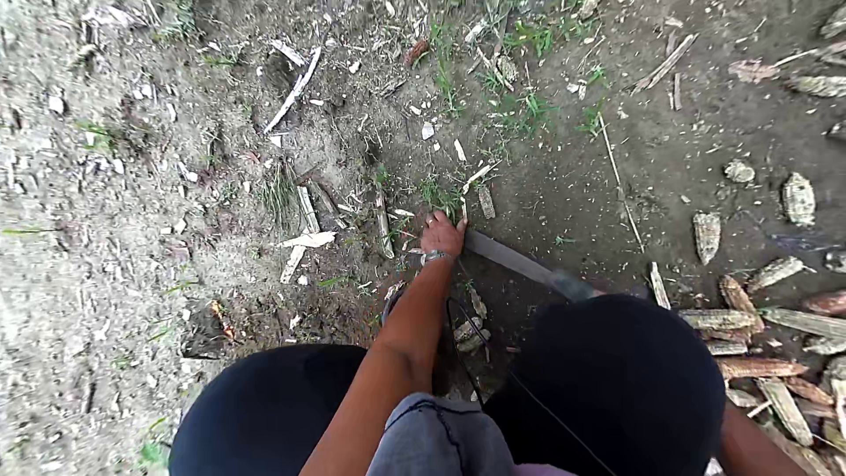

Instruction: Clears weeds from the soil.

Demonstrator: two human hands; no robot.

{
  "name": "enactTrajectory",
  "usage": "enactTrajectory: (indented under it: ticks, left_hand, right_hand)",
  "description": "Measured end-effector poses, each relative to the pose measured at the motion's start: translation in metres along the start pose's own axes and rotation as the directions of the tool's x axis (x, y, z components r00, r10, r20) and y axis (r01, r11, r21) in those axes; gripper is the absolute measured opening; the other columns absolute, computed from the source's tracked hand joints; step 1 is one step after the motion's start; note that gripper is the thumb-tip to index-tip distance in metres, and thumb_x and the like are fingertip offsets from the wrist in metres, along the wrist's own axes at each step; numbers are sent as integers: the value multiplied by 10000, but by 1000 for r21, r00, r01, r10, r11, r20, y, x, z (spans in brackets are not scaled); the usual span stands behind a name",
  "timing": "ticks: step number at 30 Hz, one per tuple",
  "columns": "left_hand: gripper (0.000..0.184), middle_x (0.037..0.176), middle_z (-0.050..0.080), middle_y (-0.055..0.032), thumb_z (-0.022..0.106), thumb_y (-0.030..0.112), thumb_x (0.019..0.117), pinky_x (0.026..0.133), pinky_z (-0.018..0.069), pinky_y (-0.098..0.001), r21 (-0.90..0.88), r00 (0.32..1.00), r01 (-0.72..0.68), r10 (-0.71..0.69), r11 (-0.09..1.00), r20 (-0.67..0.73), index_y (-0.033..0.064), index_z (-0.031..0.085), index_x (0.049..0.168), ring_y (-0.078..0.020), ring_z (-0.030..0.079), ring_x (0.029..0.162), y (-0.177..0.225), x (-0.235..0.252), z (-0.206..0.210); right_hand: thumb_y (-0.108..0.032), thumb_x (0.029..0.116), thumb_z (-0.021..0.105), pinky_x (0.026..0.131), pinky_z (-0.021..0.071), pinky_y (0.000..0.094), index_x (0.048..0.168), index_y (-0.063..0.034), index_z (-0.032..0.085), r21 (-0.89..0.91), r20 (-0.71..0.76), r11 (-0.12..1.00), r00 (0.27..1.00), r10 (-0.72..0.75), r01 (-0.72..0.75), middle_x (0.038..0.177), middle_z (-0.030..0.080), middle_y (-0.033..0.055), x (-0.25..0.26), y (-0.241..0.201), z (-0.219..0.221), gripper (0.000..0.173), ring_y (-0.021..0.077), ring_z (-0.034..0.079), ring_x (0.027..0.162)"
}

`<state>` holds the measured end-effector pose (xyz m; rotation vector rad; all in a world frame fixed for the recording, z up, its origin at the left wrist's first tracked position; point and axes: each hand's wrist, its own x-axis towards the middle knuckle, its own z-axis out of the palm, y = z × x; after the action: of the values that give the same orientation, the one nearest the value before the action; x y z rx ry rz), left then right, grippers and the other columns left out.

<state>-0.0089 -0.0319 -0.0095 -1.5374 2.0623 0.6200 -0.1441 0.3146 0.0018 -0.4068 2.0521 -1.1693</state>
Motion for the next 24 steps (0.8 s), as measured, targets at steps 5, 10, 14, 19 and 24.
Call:
enactTrajectory:
  ticks: [5,10,14,19,24]
  left_hand:
    - [511,1156,702,-288,346,401,1117,865,538,-688,-18,992,-58,60,998,108,2,643,1233,-487,680,1107,-17,7,5]
    - [520,1184,677,-325,270,343,1128,922,521,-676,-267,993,3,-34,964,-110,-31,529,1380,-494,668,1133,-43,-3,-7]
    - [406,1522,498,-246,521,139,1038,861,578,-633,-25,920,-333,319,942,-226,92,581,1436,-464,665,1160,-19,7,-14]
    - [648,1712,157,-238,548,102,1004,825,578,-622,279,951,-280,305,918,-47,187,360,1618,-530,558,1278,26,24,-11]
    - [676,1571,391,-315,495,64,1048,904,573,-600,300,962,-269,271,915,36,85,193,1652,-514,594,1254,17,32,-18]
  right_hand:
    - [-276,837,758,460,545,228,1107,-275,781,465,251,781,908,334,-416,726,729,-46,-85,-3,-101,271,54,634,519]
    - [-125,1106,393,929,480,229,1333,-11,572,-39,145,819,807,572,-573,1197,659,55,-18,-61,-11,310,62,607,1034]
    - [-45,1090,427,1069,422,226,1412,169,449,-285,228,898,886,404,-336,1347,583,301,37,-33,48,387,164,593,1232]
    - [-114,1034,548,1190,321,334,1514,111,366,-392,382,901,858,344,-187,1502,464,310,44,-46,23,560,288,473,1414]
    - [3,1003,548,938,503,172,1153,104,684,-18,70,934,932,356,-356,1080,743,88,-4,-76,-19,227,35,671,1006]
